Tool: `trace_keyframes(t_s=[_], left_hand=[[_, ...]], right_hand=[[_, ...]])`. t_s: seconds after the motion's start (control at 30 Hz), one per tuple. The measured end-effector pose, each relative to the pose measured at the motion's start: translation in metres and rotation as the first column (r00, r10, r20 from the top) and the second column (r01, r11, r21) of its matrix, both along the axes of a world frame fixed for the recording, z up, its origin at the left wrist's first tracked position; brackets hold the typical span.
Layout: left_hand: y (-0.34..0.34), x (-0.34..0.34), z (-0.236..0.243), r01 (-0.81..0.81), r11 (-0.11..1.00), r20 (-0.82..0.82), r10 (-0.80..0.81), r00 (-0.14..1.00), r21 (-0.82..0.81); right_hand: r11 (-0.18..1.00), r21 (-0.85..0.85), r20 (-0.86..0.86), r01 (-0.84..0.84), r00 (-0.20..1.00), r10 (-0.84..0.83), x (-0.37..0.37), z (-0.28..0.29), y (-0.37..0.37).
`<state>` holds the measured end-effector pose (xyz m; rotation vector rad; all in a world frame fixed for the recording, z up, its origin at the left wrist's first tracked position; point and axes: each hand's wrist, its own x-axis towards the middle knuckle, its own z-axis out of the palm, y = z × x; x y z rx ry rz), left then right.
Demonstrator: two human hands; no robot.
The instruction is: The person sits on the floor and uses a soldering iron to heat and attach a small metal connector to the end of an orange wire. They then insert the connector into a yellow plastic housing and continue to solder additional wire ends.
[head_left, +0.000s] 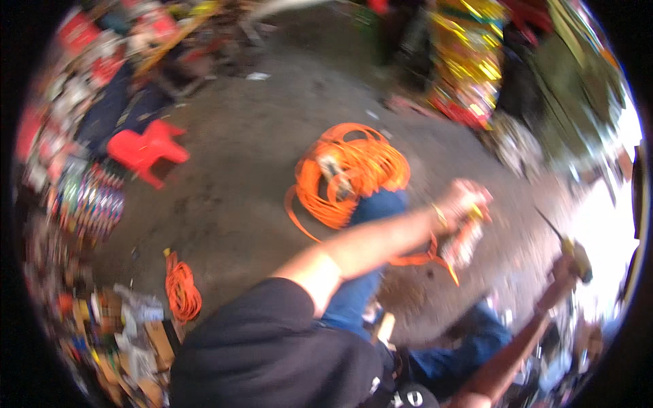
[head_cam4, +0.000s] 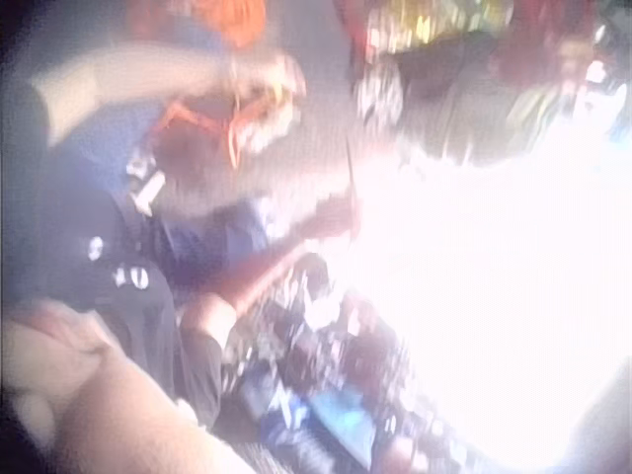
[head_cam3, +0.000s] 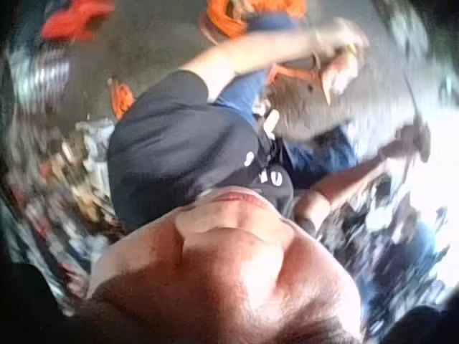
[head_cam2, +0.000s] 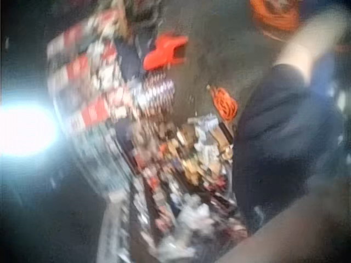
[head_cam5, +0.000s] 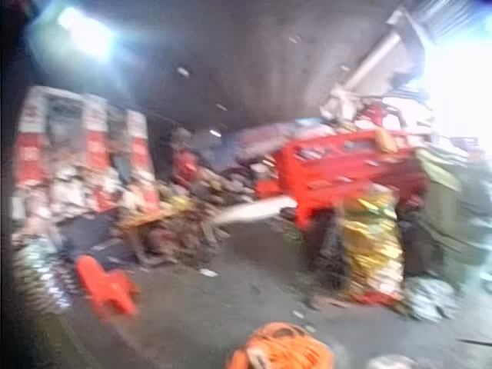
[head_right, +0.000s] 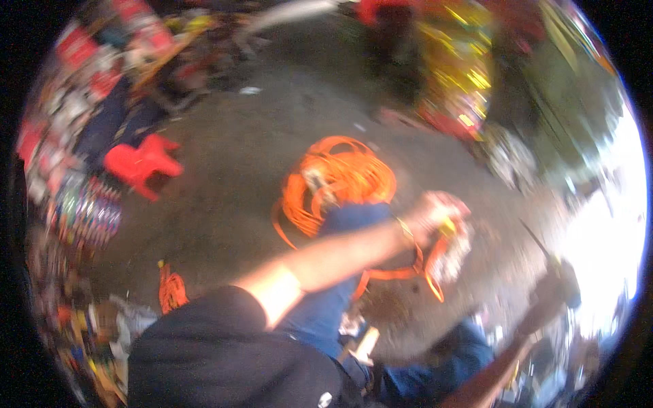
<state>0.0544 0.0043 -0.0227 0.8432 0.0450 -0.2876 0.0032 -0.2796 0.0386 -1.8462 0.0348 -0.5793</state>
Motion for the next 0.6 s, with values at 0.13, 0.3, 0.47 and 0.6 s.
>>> trace_keyframes(t_s=[0.13, 0.3, 0.47, 0.6], left_hand=[[0.009, 0.001, 0.005, 0.273, 0.962, -0.157, -0.27, 0.95, -0.005], [0.004, 0.006, 0.012, 0.363, 0.929, -0.2, -0.342, 0.918, 0.076], [0.001, 0.005, 0.015, 0.386, 0.919, -0.228, -0.36, 0.905, 0.08], [0.0, 0.005, 0.015, 0.403, 0.911, -0.227, -0.375, 0.899, 0.091]], right_hand=[[0.92, 0.315, -0.072, 0.234, 0.972, -0.223, -0.037, -0.003, -0.001], [0.994, 0.036, 0.095, 0.1, 0.99, -0.103, -0.049, 0.01, -0.001], [0.943, 0.333, 0.113, -0.02, 0.993, -0.019, -0.048, 0.023, 0.008], [0.931, 0.356, 0.123, -0.075, 0.992, 0.033, -0.054, 0.019, 0.005]])
